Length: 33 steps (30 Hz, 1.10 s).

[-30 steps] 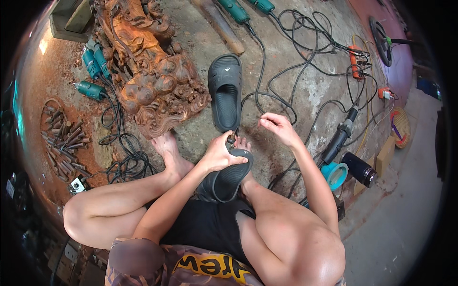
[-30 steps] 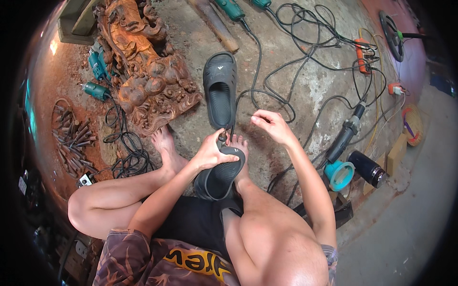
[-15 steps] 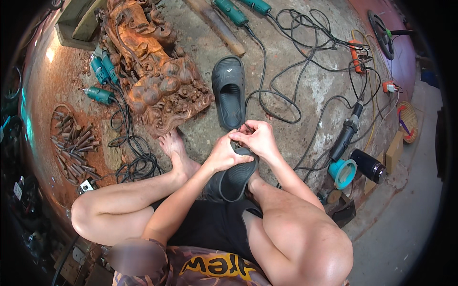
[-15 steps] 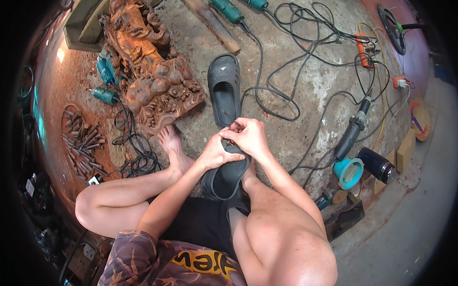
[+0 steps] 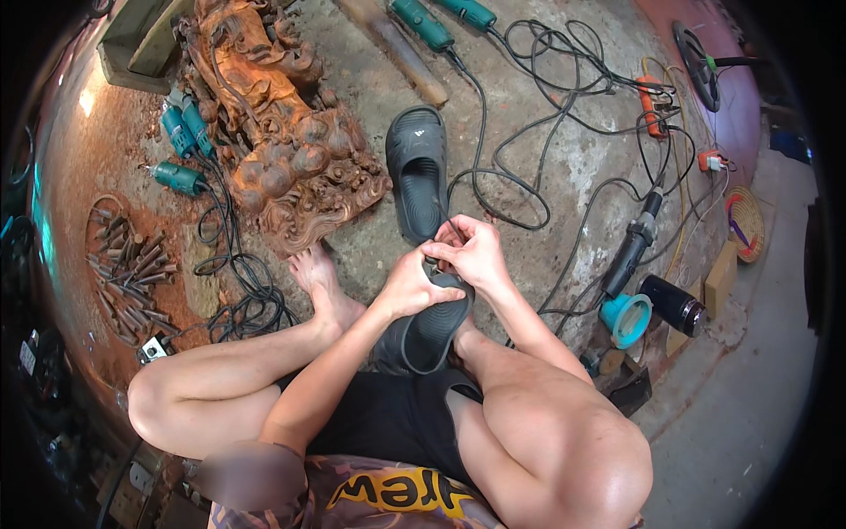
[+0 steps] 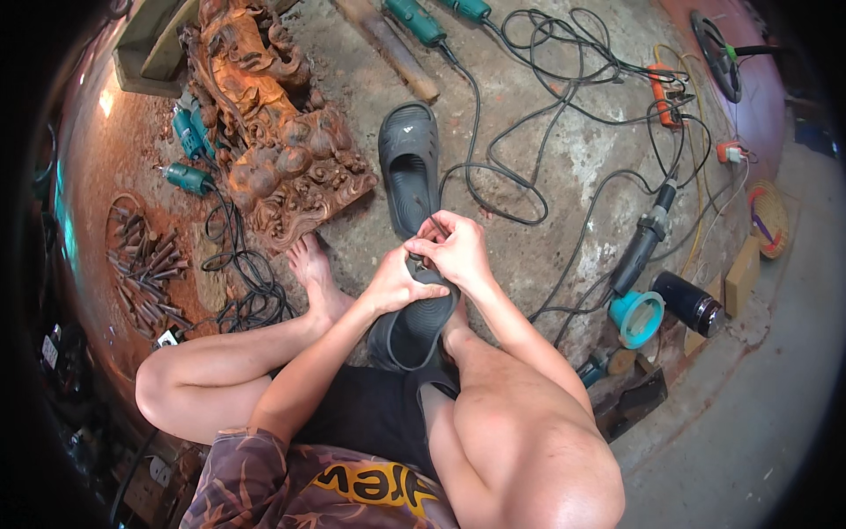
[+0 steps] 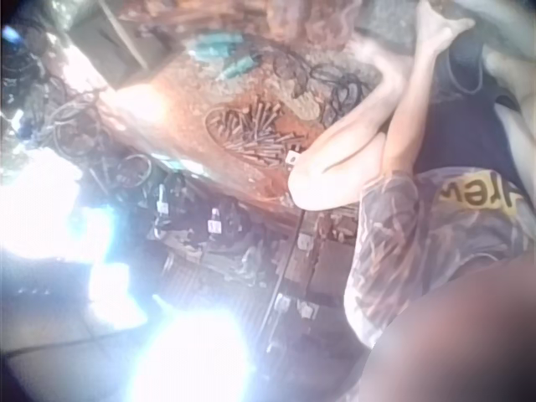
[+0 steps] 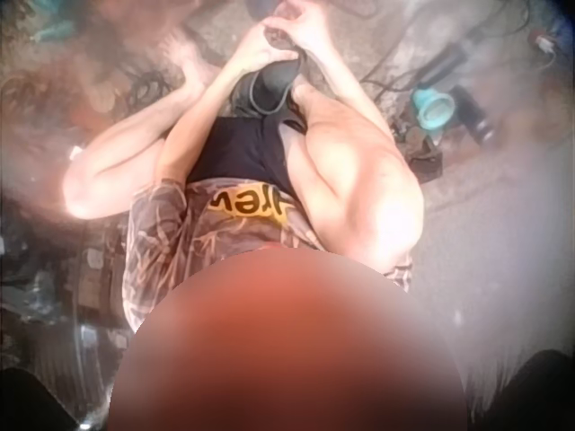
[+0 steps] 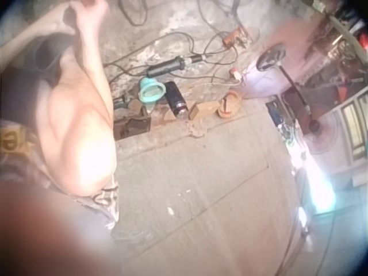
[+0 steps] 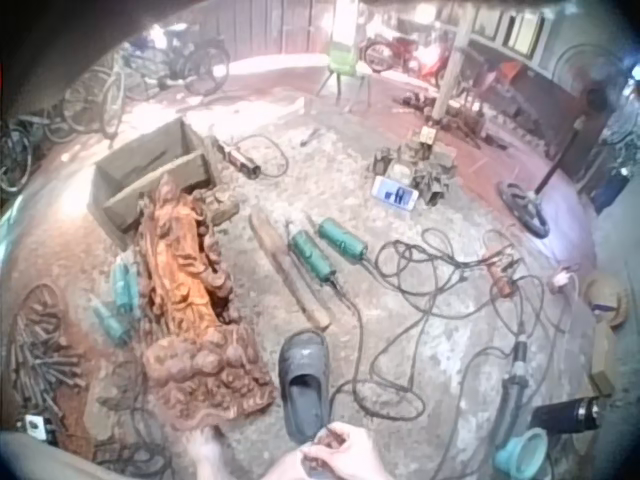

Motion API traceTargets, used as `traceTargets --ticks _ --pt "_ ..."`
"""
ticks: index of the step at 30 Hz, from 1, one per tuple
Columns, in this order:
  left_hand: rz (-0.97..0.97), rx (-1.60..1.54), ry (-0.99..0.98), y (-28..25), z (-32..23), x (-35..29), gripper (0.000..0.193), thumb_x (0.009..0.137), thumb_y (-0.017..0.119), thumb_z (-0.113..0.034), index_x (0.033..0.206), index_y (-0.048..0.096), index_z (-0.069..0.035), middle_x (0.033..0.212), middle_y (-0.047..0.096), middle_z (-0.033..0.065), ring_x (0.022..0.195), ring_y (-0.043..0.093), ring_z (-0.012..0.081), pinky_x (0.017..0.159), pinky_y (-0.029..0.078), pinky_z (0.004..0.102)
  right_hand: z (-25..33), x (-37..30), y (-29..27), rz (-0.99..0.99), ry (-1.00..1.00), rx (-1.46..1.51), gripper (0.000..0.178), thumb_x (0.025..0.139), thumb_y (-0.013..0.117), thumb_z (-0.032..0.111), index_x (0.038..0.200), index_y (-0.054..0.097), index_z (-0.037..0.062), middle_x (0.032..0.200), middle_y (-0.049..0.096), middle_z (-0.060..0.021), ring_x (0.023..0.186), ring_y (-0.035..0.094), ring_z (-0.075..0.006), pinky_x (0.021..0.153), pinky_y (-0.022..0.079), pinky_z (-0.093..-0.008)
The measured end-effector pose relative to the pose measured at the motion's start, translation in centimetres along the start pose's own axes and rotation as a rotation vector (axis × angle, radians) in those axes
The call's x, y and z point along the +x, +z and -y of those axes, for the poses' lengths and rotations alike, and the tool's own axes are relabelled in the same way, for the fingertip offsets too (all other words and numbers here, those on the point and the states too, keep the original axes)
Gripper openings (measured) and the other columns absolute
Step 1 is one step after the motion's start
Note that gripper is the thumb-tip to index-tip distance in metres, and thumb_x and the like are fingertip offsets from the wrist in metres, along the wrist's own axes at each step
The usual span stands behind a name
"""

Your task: The person sits on the floor and uses a rotary carving tool to shape a large, ornate wooden sculpture. They adjust the tool and work on different sections of the wood, removing material to refine the carved details.

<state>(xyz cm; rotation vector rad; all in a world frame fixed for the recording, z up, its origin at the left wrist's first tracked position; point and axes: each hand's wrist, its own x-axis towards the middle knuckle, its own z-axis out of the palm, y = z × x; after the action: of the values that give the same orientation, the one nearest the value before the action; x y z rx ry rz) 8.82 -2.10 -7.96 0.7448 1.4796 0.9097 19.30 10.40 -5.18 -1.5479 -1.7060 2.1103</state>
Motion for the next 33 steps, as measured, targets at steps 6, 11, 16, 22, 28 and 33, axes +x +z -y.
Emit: traceTargets --ticks 6,11,16,22,28,33 --pt "-0.039 -0.171 0.193 0.1 -1.2 0.8 0.082 0.062 0.100 -0.024 0.130 0.060 0.000 0.115 0.067 0.0065 0.106 0.064 0.0177 0.097 0.052 0.0361 1.7 -0.8 -1.1 0.007 -0.163 -0.004 0.022 0.086 0.078 -0.003 0.106 0.070 -0.0016 0.081 0.074 -0.0030 0.065 0.064 -0.0060 0.057 0.052 -0.0248" --pt "0.071 -0.216 0.003 -1.2 -1.0 0.9 0.090 0.061 0.100 -0.024 0.137 0.058 -0.002 0.121 0.064 0.0056 0.112 0.061 0.0187 0.101 0.050 0.0342 2.2 -0.7 -1.4 0.145 -0.117 0.100 0.027 0.091 0.075 -0.001 0.118 0.070 -0.0014 0.107 0.078 -0.0085 0.096 0.070 -0.0097 0.072 0.057 -0.0268" --pt "0.061 -0.297 0.141 -1.6 -0.2 0.9 0.090 0.063 0.098 -0.019 0.140 0.055 -0.002 0.120 0.063 0.0037 0.112 0.060 0.0157 0.101 0.049 0.0336 1.8 0.2 -0.6 0.063 -0.210 -0.023 0.029 0.088 0.082 0.001 0.114 0.068 -0.0005 0.091 0.073 -0.0023 0.077 0.064 -0.0046 0.064 0.053 -0.0245" --pt "0.016 -0.307 0.147 -1.3 -0.4 0.4 0.092 0.063 0.100 -0.021 0.141 0.055 -0.001 0.118 0.065 0.0041 0.108 0.062 0.0166 0.098 0.051 0.0334 1.7 -0.1 -0.4 0.086 -0.218 0.024 0.033 0.089 0.077 -0.005 0.119 0.066 0.0005 0.094 0.072 -0.0028 0.075 0.063 -0.0048 0.062 0.052 -0.0235" --pt "0.008 -0.234 0.225 -1.3 -0.7 0.4 0.099 0.063 0.099 -0.020 0.146 0.050 0.001 0.135 0.063 0.0111 0.124 0.061 0.0207 0.108 0.047 0.0354 0.9 -0.8 0.2 -0.045 -0.397 -0.126 0.041 0.081 0.086 0.008 0.117 0.068 0.0019 0.098 0.073 -0.0049 0.083 0.066 -0.0082 0.075 0.054 -0.0277" --pt "0.011 -0.301 0.087 -1.2 -1.0 -0.3 0.100 0.063 0.098 -0.018 0.147 0.049 0.002 0.138 0.062 0.0108 0.127 0.059 0.0204 0.111 0.045 0.0357 -0.3 0.0 0.6 -0.046 -0.325 -0.022 0.037 0.078 0.086 0.006 0.112 0.072 0.0019 0.080 0.072 -0.0032 0.075 0.065 -0.0076 0.068 0.053 -0.0274"
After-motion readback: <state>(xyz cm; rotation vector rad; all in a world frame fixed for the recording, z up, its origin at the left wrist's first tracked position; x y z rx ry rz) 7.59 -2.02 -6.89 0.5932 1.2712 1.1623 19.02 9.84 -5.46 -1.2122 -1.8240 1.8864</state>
